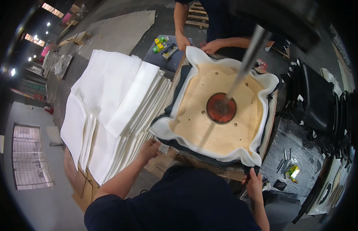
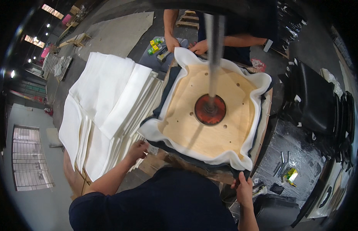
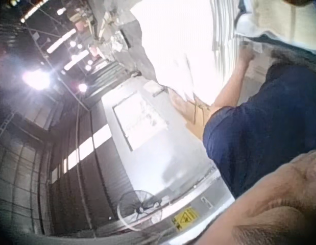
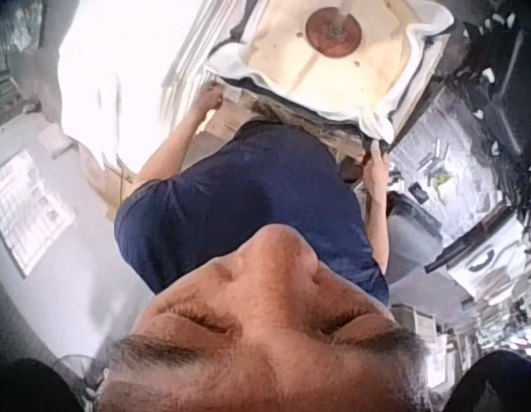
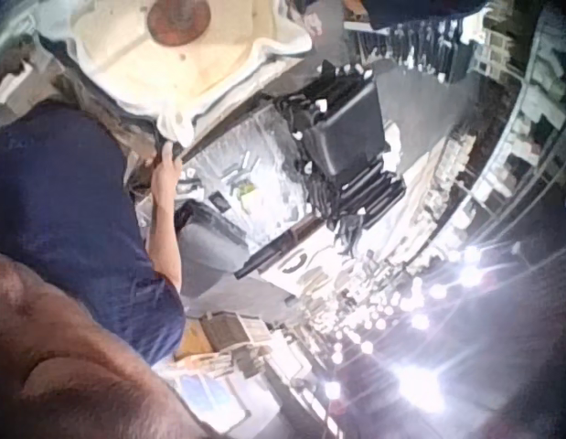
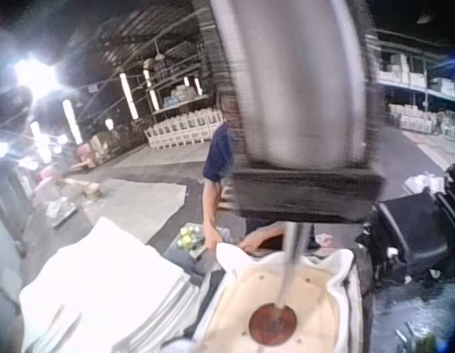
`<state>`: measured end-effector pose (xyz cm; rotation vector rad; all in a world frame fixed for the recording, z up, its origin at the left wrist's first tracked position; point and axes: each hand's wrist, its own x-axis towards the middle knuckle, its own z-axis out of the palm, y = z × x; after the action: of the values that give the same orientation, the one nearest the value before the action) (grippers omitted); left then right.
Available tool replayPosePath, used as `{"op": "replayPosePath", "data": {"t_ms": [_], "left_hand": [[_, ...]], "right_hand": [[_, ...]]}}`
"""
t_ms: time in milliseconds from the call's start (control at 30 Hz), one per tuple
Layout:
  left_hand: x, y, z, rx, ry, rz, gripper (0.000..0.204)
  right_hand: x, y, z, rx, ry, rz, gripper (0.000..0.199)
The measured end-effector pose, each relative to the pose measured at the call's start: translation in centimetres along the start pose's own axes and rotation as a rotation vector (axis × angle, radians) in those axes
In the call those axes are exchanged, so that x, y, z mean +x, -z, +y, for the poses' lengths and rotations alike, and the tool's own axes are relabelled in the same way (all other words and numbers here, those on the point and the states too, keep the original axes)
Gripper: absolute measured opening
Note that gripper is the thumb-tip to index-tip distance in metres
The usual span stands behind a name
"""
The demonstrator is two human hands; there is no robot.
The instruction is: The person staples fabric to a chair seat base using a pneumatic staple gun while a coworker assists by holding the seat and applying adhesive. The person flips the seat, smooths the fabric, and continues stapling around the perimeter.
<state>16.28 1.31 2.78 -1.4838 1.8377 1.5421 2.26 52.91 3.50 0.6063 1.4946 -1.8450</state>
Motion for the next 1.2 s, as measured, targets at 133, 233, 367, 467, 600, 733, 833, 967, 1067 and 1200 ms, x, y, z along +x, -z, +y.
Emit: {"op": "replayPosePath", "data": {"t_ms": [133, 233, 367, 467, 600, 733, 833, 967, 1067, 1200], "left_hand": [[4.8, 4.6, 3.4, -0.246, -0.250, -0.048, 0.049], [9.1, 6.1, 4.7, -0.013, -0.309, -0.225, 0.042], [10.4, 6.6, 8.5, 0.102, -0.227, -0.497, 0.040], [12.4, 7.2, 6.9, 0.139, -0.152, -0.540, 0.039], [10.6, 4.9, 9.5, 0.243, -0.026, -0.537, 0.054], [10.7, 4.5, 9.0, 0.357, -0.014, -0.557, 0.057], [9.2, 3.5, 9.5, 0.117, -0.095, -0.641, 0.049], [7.0, 5.0, 9.9, -0.104, 0.115, -0.639, 0.041], [6.5, 6.4, 9.1, -0.095, -0.002, -0.692, 0.042], [6.3, 6.5, 9.0, -0.088, -0.002, -0.670, 0.042]], "right_hand": [[0.3, -5.7, 4.6, -0.096, -0.138, -0.220, 0.037], [1.7, -16.8, 6.2, -0.236, -0.297, -0.364, 0.049], [5.2, -28.0, 8.2, -0.277, -0.313, -0.485, 0.046], [6.3, -32.1, 9.4, -0.014, -0.486, -0.499, 0.043], [7.1, -34.1, 9.9, 0.054, -0.503, -0.356, 0.044], [6.2, -37.5, 8.4, 0.007, -0.492, -0.115, 0.043], [7.2, -36.6, 10.4, -0.093, -0.307, -0.083, 0.046], [6.2, -36.8, 9.8, -0.203, -0.166, -0.076, 0.056], [5.4, -37.3, 9.8, -0.352, 0.022, -0.054, 0.059], [5.0, -35.9, 9.3, -0.324, -0.115, -0.157, 0.056]]}}
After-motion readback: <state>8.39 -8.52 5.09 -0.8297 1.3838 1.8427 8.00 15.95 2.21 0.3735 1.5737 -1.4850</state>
